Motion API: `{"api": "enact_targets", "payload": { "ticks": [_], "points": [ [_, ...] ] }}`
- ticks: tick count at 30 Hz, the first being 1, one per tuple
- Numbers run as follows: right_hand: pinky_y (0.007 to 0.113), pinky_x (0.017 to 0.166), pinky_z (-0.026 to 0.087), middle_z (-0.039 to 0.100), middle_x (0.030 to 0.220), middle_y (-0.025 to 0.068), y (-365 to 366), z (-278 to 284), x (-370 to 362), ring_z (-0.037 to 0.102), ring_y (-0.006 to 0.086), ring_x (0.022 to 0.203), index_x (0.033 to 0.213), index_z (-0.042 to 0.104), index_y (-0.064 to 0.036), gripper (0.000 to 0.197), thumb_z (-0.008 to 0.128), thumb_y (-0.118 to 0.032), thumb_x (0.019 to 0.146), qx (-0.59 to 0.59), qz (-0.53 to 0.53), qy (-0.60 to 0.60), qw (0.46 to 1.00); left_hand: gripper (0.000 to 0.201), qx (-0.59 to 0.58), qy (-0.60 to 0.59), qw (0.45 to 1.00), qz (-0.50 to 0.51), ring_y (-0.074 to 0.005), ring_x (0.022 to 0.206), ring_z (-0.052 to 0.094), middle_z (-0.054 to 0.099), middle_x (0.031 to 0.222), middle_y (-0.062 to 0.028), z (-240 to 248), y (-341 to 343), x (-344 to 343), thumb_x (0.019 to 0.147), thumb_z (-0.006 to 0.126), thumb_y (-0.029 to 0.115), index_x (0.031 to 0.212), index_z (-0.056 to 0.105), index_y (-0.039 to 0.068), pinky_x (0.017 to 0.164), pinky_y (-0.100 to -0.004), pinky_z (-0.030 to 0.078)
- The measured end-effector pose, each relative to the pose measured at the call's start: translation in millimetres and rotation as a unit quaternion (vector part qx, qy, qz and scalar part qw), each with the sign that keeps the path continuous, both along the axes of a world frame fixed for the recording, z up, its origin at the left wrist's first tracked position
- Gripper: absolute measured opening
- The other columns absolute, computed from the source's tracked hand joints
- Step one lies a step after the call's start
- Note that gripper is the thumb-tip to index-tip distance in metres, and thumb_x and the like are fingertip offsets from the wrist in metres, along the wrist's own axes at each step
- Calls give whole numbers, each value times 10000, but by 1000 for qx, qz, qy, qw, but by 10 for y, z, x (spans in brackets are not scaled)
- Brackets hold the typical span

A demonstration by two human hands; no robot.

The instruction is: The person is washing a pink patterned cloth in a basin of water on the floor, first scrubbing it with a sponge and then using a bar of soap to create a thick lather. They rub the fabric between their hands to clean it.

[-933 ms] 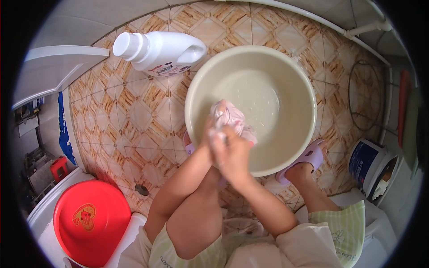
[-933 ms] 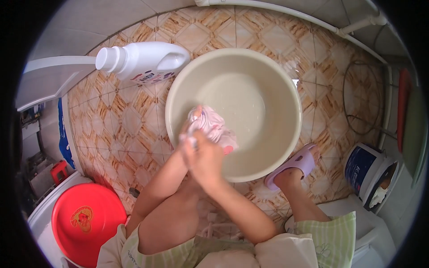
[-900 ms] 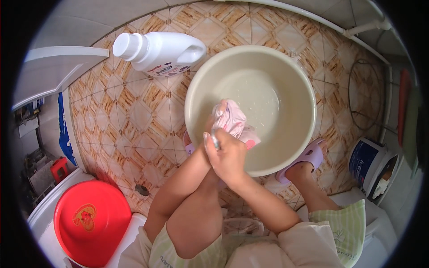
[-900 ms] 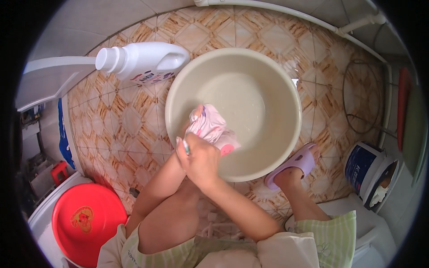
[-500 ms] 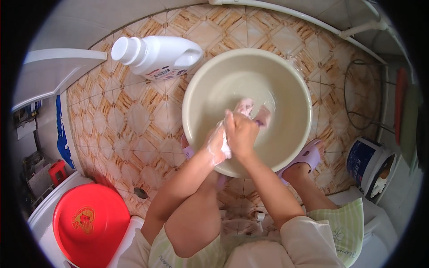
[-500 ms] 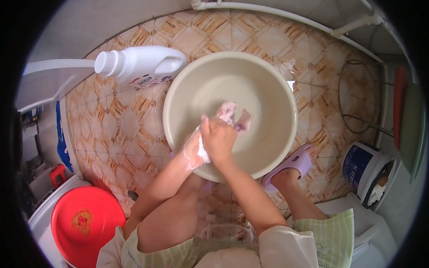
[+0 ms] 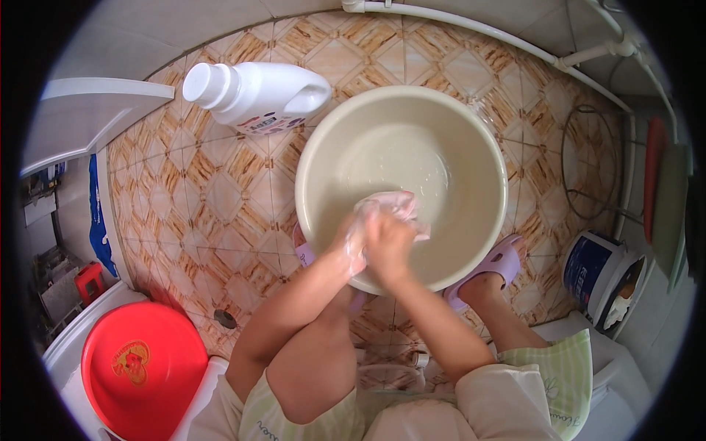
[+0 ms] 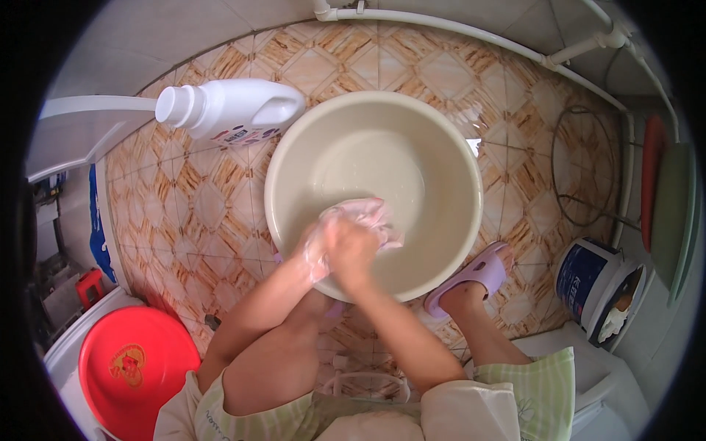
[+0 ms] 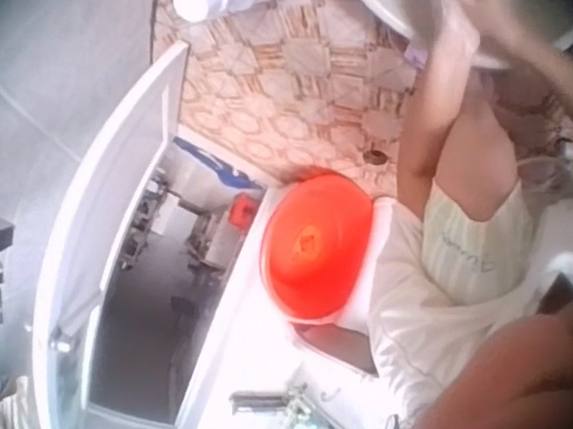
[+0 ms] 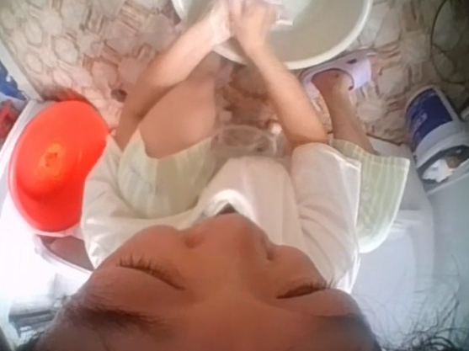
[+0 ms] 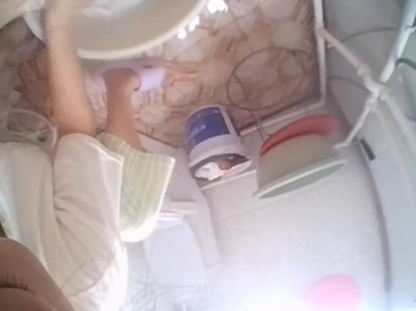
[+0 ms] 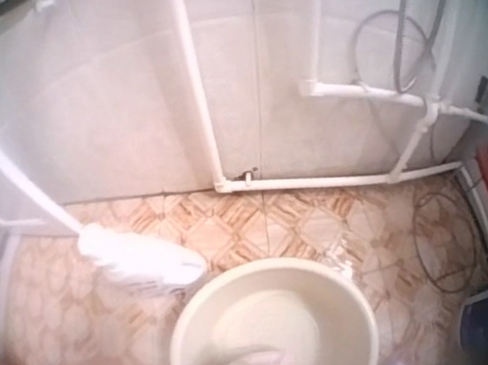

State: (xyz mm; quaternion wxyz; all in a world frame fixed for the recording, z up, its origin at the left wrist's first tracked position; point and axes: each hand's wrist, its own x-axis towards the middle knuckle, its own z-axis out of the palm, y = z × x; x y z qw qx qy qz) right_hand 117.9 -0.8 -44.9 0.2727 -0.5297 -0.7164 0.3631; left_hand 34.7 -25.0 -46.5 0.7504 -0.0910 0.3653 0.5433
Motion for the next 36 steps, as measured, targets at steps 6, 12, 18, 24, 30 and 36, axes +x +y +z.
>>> {"api": "enact_targets", "payload": {
  "ticks": [6,12,18,24,30,36],
  "points": [
    [379,460,372,451,510,176,-151,597,-317,456,287,430,582,490,7,325,564,-163,849,38,33,106,993,354,22,-125,989,74,-187,1036,536,528,1163,-96,-294,-183,-96,951,416,228,1232,459,19,895,-321,445],
    [389,484,424,547,576,142,197,114,-102,533,306,485,564,539,-69,276,616,-182,804,-109,-83,-70,988,445,-113,31,993,-14,-209,1153,454,463,1283,-116,-202,-48,12,941,391,242,1341,369,48,980,-356,370],
    [364,507,414,501,545,163,333,116,-39,534,302,527,646,576,-24,237,584,-168,834,-109,-59,-66,990,393,-77,49,996,18,-246,1007,503,519,1083,-124,-76,20,67,932,373,313,1222,436,55,822,-397,445],
    [413,484,407,503,518,159,100,427,-304,523,318,474,540,515,-53,334,579,-201,833,110,-23,33,993,294,309,-160,926,149,-177,1066,514,527,1122,-86,-159,-20,-64,939,427,213,1155,493,25,867,-317,441],
    [431,523,419,532,568,173,-54,295,-333,555,338,536,577,556,-54,284,585,-193,823,130,32,2,991,418,189,-346,907,148,-200,1133,484,504,1224,-102,-104,-25,-105,950,380,251,1290,413,11,992,-300,365],
    [341,470,430,561,533,77,548,-38,53,540,249,476,635,610,-52,349,513,-269,891,17,5,-158,987,328,-51,4,998,36,-220,633,612,608,843,-85,356,104,-279,942,433,339,1038,524,38,421,-310,472]
  ]
}}
